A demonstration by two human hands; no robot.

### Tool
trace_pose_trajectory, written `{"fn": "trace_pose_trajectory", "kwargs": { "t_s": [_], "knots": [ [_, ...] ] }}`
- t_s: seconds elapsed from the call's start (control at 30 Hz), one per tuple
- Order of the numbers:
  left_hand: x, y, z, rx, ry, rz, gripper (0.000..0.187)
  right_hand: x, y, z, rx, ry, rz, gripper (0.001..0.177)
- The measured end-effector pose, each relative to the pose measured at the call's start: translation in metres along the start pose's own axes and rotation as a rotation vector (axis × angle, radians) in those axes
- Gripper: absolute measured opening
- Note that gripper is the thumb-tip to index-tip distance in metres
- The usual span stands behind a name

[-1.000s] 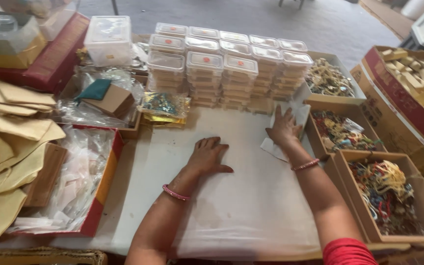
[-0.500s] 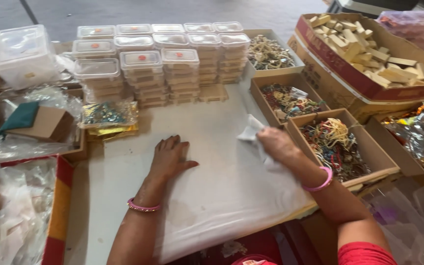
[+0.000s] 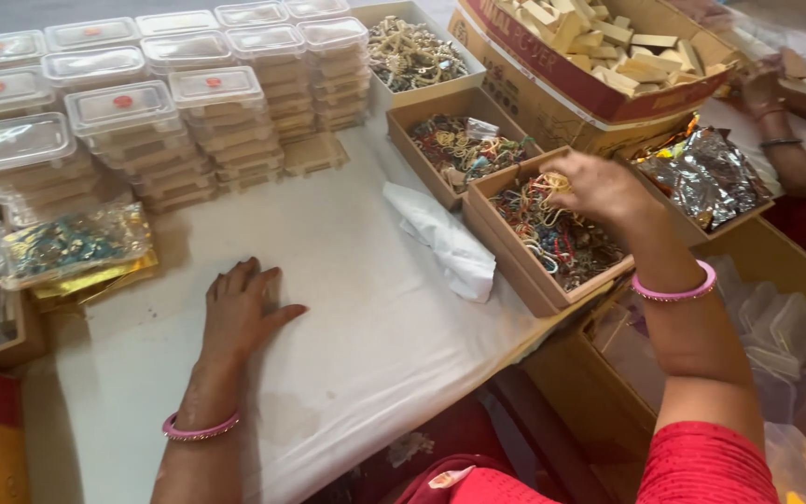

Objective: The person handles necklaces and bracelets, placing them into small plastic bags and then into beige cloth pouches. They also place the pouches into small plastic containers and stack them. The person repeatedly picks up jewelry from boxes, wraps it, and organizes it into containers.

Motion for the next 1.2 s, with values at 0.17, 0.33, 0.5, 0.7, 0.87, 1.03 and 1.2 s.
{"fn": "trace_pose_trajectory", "kwargs": {
  "t_s": [0.17, 0.33, 0.5, 0.7, 0.87, 1.03, 1.2],
  "knots": [
    [0.003, 0.004, 0.0, -0.022, 0.016, -0.007, 0.078, 0.044, -0.059, 0.009, -0.189, -0.008, -0.051, 0.053],
    [0.003, 0.003, -0.001, -0.03, 0.02, -0.017, 0.079, 0.066, -0.086, 0.021, -0.191, -0.021, -0.134, 0.032],
    [0.001, 0.003, 0.0, -0.023, 0.026, -0.02, 0.08, 0.032, -0.097, 0.03, -0.212, 0.071, -0.202, 0.035],
    [0.001, 0.002, 0.0, -0.017, 0.015, -0.025, 0.079, 0.058, -0.074, 0.024, -0.052, -0.062, -0.013, 0.016],
    [0.003, 0.004, -0.001, -0.022, 0.018, -0.023, 0.08, 0.065, 0.007, 0.043, 0.296, -0.189, -0.111, 0.015],
    [0.003, 0.002, -0.001, -0.01, 0.014, -0.02, 0.08, 0.065, 0.051, 0.056, 0.633, -0.104, -0.232, 0.012],
    [0.001, 0.001, -0.001, -0.018, 0.014, -0.011, 0.08, 0.028, 0.039, 0.044, 0.319, -0.048, -0.273, 0.012]
  ]
}}
Point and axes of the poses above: each hand's wrist, its own z-axis away from the middle knuckle, its own y-axis out of the back of the hand, x = y × z, the point moved 7 cm from there along -z, towards the middle knuckle, and after that the axes turned 6 degrees about -z, right-handed, at the moved point
